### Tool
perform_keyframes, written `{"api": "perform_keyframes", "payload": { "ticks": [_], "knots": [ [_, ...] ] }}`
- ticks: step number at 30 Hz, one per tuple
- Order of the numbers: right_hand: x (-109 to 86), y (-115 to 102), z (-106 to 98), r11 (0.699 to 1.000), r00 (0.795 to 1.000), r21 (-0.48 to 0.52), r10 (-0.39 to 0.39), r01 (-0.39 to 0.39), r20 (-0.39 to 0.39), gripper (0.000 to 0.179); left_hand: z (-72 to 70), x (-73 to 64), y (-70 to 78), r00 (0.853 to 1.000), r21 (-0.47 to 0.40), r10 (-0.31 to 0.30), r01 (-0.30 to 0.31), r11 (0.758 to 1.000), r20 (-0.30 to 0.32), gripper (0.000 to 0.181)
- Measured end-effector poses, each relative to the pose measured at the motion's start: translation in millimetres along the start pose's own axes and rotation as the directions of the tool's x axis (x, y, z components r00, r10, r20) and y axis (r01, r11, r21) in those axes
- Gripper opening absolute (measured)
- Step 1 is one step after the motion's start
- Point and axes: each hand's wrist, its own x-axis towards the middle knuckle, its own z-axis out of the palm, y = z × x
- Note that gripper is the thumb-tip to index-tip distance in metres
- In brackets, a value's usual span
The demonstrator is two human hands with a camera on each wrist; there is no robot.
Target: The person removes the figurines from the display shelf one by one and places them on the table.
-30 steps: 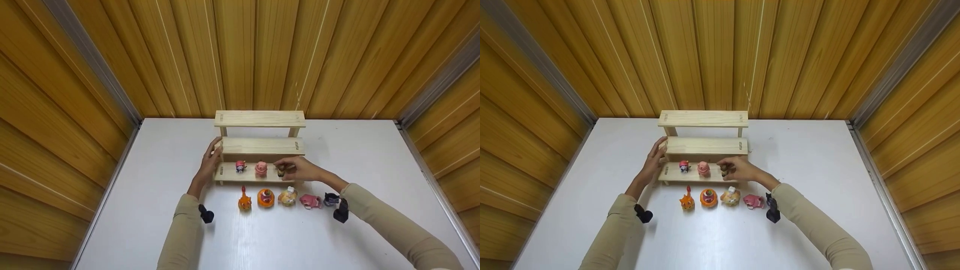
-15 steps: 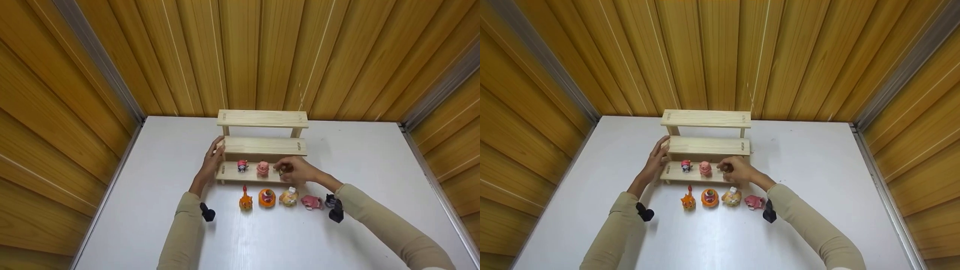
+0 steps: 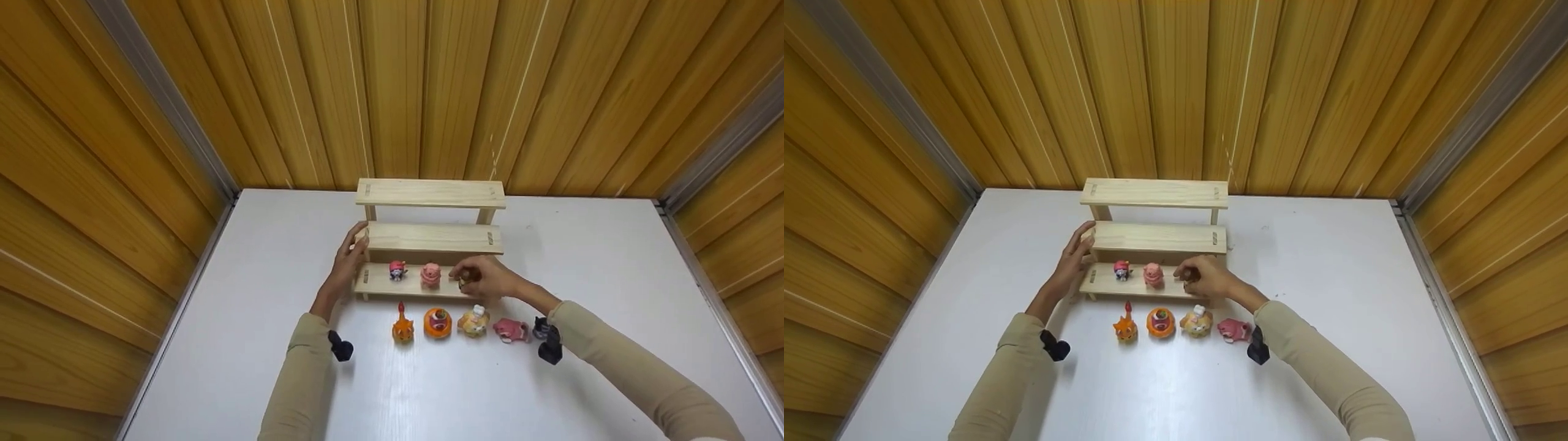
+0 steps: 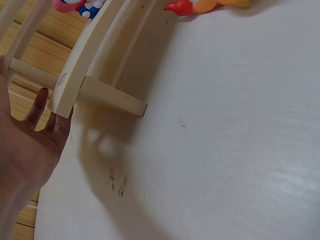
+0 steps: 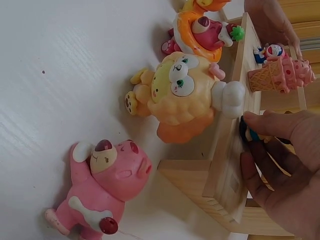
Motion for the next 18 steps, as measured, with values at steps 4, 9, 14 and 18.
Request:
{"api": "perform_keyframes", "payload": {
  "ticks": [4, 9, 14, 18],
  "knots": [
    [-2.6, 2.0, 1.8, 1.000, 1.000, 0.002, -0.011, 0.011, -0.016, 0.029, 1.3, -1.8, -0.3, 1.000, -0.006, 0.004, -0.004, 1.000, 0.014, 0.048],
    [-5.2, 1.8, 2.2, 0.999, 0.998, 0.008, -0.034, 0.035, -0.047, 0.031, 1.1, -1.8, 1.1, 1.000, 0.011, -0.001, 0.001, 1.000, 0.019, 0.048],
    [-5.8, 4.5, 3.6, 1.000, 0.997, -0.010, -0.008, 0.007, -0.071, 0.028, 1.4, -0.9, 0.1, 1.000, 0.014, -0.006, 0.006, 1.000, 0.006, 0.047],
    [-8.3, 5.9, 5.4, 0.999, 0.997, -0.023, 0.023, -0.025, -0.077, 0.023, 2.4, -1.4, -2.0, 1.000, 0.011, -0.016, 0.016, 1.000, 0.007, 0.048]
  ]
}}
